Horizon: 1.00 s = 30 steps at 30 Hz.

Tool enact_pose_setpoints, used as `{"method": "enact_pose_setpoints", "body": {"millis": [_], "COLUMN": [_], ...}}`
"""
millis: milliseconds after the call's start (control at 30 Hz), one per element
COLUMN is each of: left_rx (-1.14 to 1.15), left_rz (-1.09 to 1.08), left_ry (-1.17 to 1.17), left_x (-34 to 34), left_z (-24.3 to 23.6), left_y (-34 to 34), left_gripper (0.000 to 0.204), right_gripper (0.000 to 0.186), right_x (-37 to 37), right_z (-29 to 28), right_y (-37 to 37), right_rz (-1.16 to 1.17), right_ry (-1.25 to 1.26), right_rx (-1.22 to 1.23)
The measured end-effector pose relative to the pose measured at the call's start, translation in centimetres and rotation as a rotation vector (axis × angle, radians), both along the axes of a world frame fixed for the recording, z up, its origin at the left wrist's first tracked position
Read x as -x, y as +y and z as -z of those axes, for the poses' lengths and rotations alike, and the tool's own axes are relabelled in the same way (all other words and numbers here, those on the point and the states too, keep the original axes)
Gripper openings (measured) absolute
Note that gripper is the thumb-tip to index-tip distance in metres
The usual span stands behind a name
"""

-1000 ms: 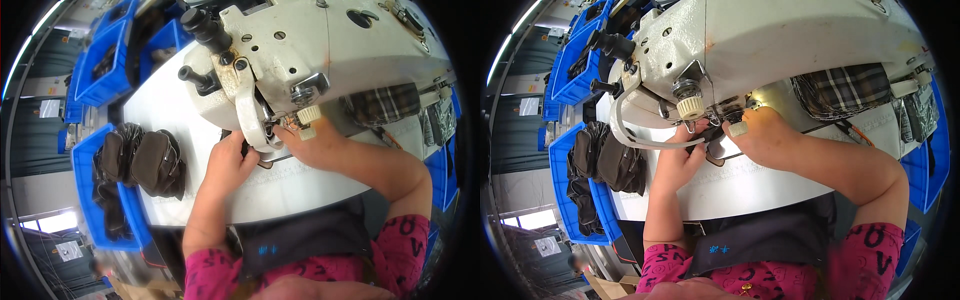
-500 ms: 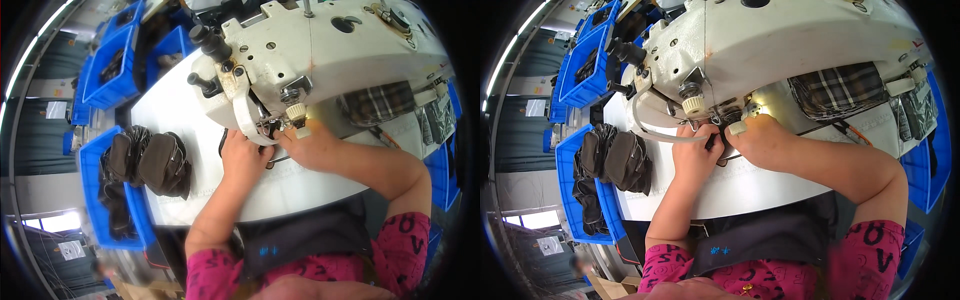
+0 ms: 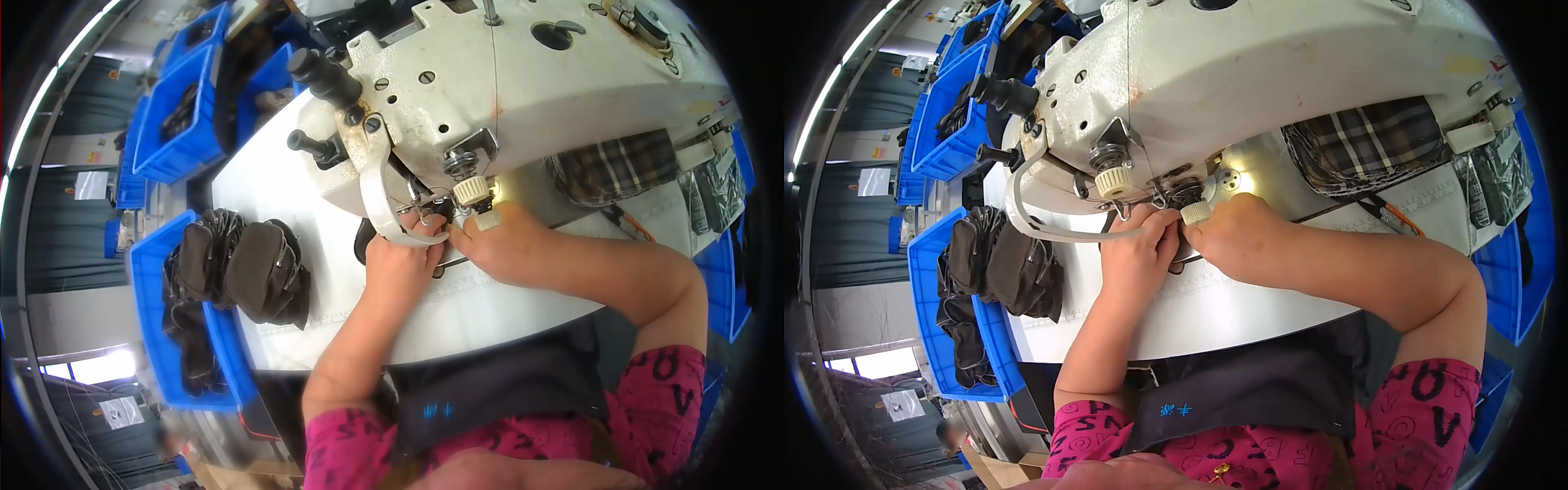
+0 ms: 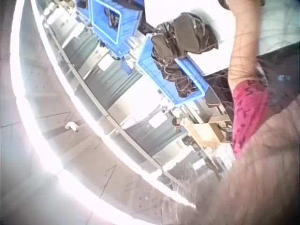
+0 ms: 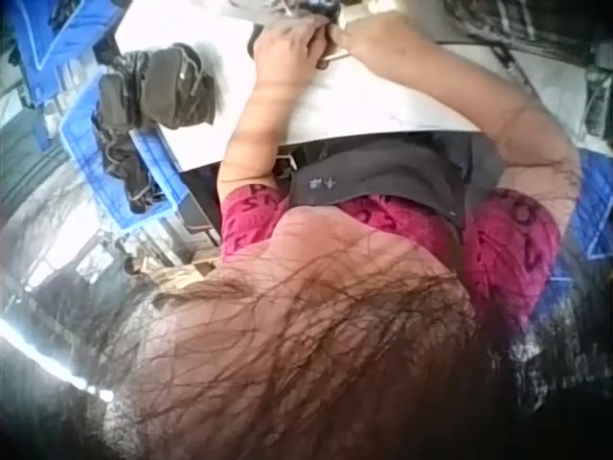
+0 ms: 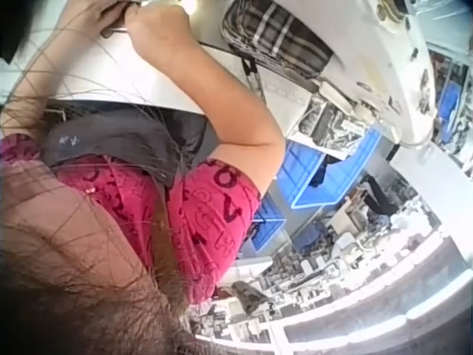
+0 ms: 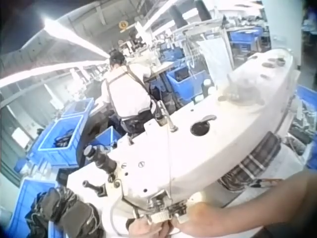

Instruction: Sewing pieces of leather together using a sewing machine.

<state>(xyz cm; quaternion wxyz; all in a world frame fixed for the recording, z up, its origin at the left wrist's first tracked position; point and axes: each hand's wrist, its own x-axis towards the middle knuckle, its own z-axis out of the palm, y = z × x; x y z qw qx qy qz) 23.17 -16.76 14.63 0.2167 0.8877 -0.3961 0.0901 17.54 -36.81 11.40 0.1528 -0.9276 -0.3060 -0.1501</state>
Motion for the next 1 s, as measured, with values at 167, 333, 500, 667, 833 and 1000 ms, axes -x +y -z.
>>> {"method": "enact_pose_setpoints", "body": {"millis": [167,333,500,667,833,1000], "left_rx": [-0.006,-0.056,0.118,0.042,0.023,0.029], "left_rz": [0.016,0.044,0.074,-0.107,-0.01,0.079], "left_ry": [-0.048,-0.032,0.295,0.115,-0.109,-0.117], "left_x": [0.1,0.1,-1.2,-2.5,-4.1,-3.9], "left_z": [0.0,-1.2,-0.5,1.2,2.0,2.2], "left_y": [-0.2,0.3,1.8,1.2,0.5,0.6], "left_gripper": [0.021,0.021,0.013,0.006,0.008,0.007], "right_gripper": [0.017,0.037,0.041,0.043,0.045,0.042], "right_x": [0.2,-0.1,0.4,0.9,0.9,1.0], "right_z": [-0.6,-0.3,-1.1,-1.2,-1.4,-1.3], "right_y": [0.1,0.1,0.2,0.5,0.7,0.8], "right_rz": [0.01,-0.016,-0.019,-0.022,-0.01,-0.015], "right_ry": [0.043,-0.075,-0.147,-0.034,-0.041,-0.006], "right_rx": [0.025,0.084,0.17,0.26,0.288,0.299]}}
